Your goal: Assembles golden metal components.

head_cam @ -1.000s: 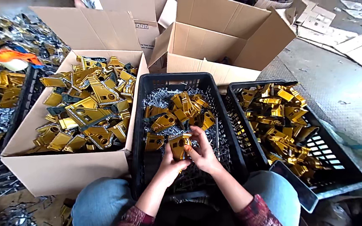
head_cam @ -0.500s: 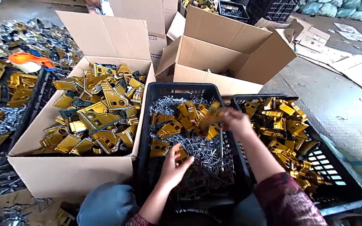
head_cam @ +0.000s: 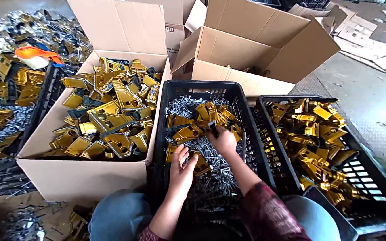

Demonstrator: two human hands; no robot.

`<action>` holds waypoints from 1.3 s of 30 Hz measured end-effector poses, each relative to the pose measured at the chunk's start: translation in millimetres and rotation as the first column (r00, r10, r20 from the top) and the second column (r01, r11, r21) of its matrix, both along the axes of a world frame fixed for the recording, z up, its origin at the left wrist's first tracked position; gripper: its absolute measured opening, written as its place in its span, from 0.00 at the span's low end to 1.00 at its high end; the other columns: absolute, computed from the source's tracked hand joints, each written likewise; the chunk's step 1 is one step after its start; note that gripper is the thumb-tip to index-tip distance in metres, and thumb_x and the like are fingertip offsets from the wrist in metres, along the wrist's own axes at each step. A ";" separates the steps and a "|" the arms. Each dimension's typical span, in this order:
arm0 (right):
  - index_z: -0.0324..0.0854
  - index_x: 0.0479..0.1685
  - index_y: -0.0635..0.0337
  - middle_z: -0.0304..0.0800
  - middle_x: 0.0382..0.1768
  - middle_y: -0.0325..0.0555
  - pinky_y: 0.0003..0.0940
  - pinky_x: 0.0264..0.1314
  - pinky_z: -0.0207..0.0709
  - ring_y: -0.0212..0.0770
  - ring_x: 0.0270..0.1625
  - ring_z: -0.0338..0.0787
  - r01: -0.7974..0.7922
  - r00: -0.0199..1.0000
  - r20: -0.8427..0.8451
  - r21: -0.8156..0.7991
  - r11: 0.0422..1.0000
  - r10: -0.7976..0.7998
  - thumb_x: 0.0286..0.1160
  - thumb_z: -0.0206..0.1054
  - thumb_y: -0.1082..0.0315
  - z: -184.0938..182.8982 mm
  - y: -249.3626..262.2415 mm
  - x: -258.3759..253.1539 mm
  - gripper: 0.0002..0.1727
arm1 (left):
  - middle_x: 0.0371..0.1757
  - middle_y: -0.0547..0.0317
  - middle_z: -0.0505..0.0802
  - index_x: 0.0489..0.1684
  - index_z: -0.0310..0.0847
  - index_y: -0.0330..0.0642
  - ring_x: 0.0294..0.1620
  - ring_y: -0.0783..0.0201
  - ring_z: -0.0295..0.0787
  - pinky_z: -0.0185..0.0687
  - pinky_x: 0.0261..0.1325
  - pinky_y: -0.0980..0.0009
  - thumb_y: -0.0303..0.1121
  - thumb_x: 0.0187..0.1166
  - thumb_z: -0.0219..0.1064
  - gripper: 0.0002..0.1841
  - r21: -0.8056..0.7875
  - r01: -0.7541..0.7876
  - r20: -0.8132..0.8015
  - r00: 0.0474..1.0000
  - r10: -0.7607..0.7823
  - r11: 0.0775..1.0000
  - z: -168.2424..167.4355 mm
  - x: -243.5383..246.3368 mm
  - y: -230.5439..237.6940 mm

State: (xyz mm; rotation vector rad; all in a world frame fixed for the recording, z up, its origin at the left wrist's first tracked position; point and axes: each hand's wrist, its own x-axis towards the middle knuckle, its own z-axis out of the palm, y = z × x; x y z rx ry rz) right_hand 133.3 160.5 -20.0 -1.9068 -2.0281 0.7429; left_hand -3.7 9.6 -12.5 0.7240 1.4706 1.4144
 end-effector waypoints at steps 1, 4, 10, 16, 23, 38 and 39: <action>0.84 0.66 0.61 0.91 0.57 0.61 0.68 0.62 0.80 0.62 0.60 0.91 -0.060 0.993 -0.095 0.054 0.997 0.065 0.82 0.67 0.55 15.0 -5.1 6.9 0.22 | 0.84 0.44 0.73 0.92 0.49 0.38 0.81 0.56 0.73 0.73 0.78 0.57 0.41 0.75 0.70 0.45 -0.015 0.002 0.033 0.999 -0.002 1.000 3.0 -2.0 1.2; 0.88 0.55 0.63 0.92 0.40 0.46 0.38 0.48 0.86 0.36 0.42 0.90 -0.298 0.770 -0.591 0.000 0.954 0.241 0.90 0.57 0.63 43.0 -30.1 22.3 0.15 | 0.87 0.46 0.70 0.95 0.40 0.41 0.84 0.58 0.69 0.71 0.80 0.59 0.45 0.70 0.74 0.54 0.036 0.088 0.104 0.990 -0.091 0.995 7.3 0.3 3.9; 0.90 0.57 0.63 0.94 0.50 0.58 0.54 0.58 0.84 0.53 0.52 0.93 -0.517 0.820 0.012 -0.413 0.750 0.573 0.84 0.62 0.68 16.1 -21.0 10.3 0.14 | 0.64 0.44 0.87 0.85 0.51 0.28 0.61 0.61 0.89 0.87 0.65 0.68 0.26 0.60 0.78 0.48 0.201 -0.060 0.069 0.996 0.047 0.978 -3.1 16.3 7.1; 0.88 0.55 0.68 0.78 0.74 0.67 0.69 0.62 0.79 0.71 0.71 0.82 -0.586 0.645 0.448 -0.230 0.777 0.619 0.82 0.57 0.75 -46.5 -11.9 40.4 0.14 | 0.71 0.45 0.75 0.88 0.36 0.36 0.68 0.62 0.81 0.81 0.68 0.65 0.32 0.63 0.73 0.52 0.177 -0.103 0.228 0.972 0.061 0.979 13.5 -5.8 3.8; 0.94 0.47 0.59 0.94 0.34 0.38 0.26 0.41 0.82 0.25 0.32 0.86 -0.448 0.841 -0.325 0.029 0.894 0.432 0.81 0.67 0.61 35.4 -44.9 81.6 0.13 | 0.48 0.55 0.84 0.74 0.57 0.42 0.37 0.66 0.88 0.89 0.40 0.70 0.44 0.87 0.59 0.25 0.191 -0.188 0.516 0.854 0.064 0.963 17.0 -5.1 4.0; 0.90 0.37 0.67 0.92 0.32 0.43 0.22 0.37 0.81 0.25 0.33 0.85 -0.155 0.626 -0.492 0.682 0.715 0.605 0.85 0.64 0.61 9.3 -82.8 59.0 0.18 | 0.41 0.63 0.93 0.49 0.86 0.38 0.45 0.75 0.90 0.86 0.54 0.77 0.33 0.83 0.66 0.09 0.196 0.213 -0.143 0.972 -0.187 0.957 10.8 5.4 -6.6; 0.90 0.37 0.67 0.91 0.31 0.43 0.21 0.38 0.80 0.24 0.33 0.84 -0.155 0.615 -0.501 0.680 0.716 0.609 0.85 0.64 0.61 7.0 -84.7 55.3 0.17 | 0.40 0.64 0.93 0.47 0.87 0.39 0.44 0.74 0.90 0.87 0.52 0.76 0.34 0.80 0.68 0.09 0.220 0.217 -0.174 0.968 -0.181 0.951 8.7 5.9 -6.4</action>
